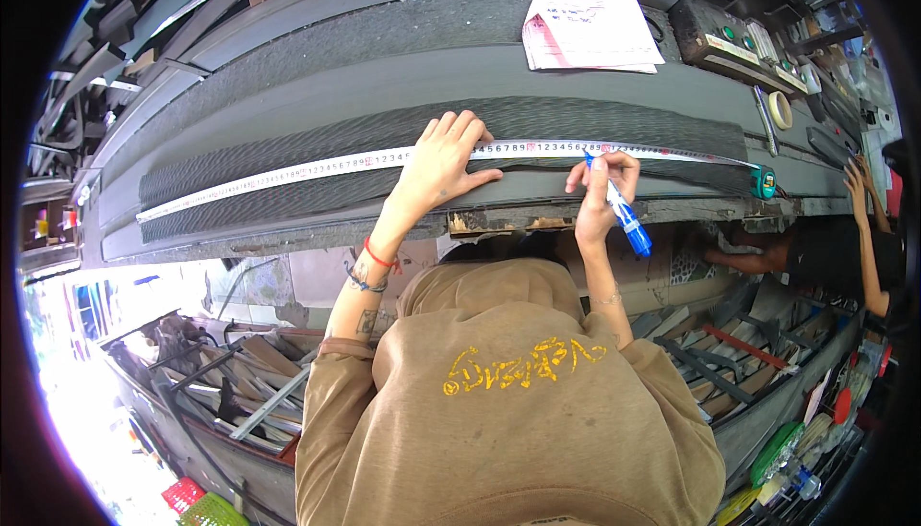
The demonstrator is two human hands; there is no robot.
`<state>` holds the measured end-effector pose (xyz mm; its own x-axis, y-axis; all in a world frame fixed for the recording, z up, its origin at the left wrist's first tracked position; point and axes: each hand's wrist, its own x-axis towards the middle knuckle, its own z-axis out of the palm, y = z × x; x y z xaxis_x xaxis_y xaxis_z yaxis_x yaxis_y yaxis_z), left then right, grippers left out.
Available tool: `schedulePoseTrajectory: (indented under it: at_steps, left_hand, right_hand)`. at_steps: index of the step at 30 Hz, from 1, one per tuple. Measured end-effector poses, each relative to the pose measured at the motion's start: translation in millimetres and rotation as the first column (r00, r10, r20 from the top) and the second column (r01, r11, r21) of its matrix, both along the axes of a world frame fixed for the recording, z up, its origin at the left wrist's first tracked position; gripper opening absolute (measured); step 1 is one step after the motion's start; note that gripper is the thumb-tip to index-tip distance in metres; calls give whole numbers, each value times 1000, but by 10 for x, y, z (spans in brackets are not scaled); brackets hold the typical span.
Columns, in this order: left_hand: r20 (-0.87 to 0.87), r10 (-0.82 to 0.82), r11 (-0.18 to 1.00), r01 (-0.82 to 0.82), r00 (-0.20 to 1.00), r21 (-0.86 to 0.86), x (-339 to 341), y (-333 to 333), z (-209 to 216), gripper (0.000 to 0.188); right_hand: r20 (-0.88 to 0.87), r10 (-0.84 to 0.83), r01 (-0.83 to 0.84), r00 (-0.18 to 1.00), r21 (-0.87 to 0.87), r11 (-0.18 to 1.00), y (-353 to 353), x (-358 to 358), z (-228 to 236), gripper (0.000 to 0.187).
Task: The person measures a long dark strip with a tape measure, marks it with a blue marker, and operates a cutting machine to cut the strip. The person repeats the measuring and cutting process on another strip.
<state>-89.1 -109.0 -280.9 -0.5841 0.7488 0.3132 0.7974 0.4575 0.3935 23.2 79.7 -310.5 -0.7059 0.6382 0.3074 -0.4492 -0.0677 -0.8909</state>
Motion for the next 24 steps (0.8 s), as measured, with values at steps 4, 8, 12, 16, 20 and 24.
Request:
schedulePoseTrajectory:
  at_steps: [4,8,12,16,20,24]
  left_hand:
    - [-12,0,1000,0,1000,3,0,1,-2,44]
    - [-13,-5,1000,5,1000,10,-7,4,-6,43]
    - [-12,-8,1000,8,1000,12,-8,6,-8,43]
    - [-17,-9,1000,10,1000,19,-5,4,-6,43]
    - [-18,-8,1000,8,1000,13,-2,3,-8,43]
    - [-15,-14,1000,14,1000,25,-7,2,-20,43]
  right_hand:
    - [56,-42,36,998,105,994,129,62,13,14]
    - [112,33,-43,993,91,995,209,138,5,13]
    - [169,104,-112,980,37,993,198,178,-9,16]
    - [183,108,-124,977,80,989,104,117,-27,16]
    - [191,128,-146,973,79,986,-17,4,-74,17]
    - [234,129,-185,964,238,953,-32,-93,-138,17]
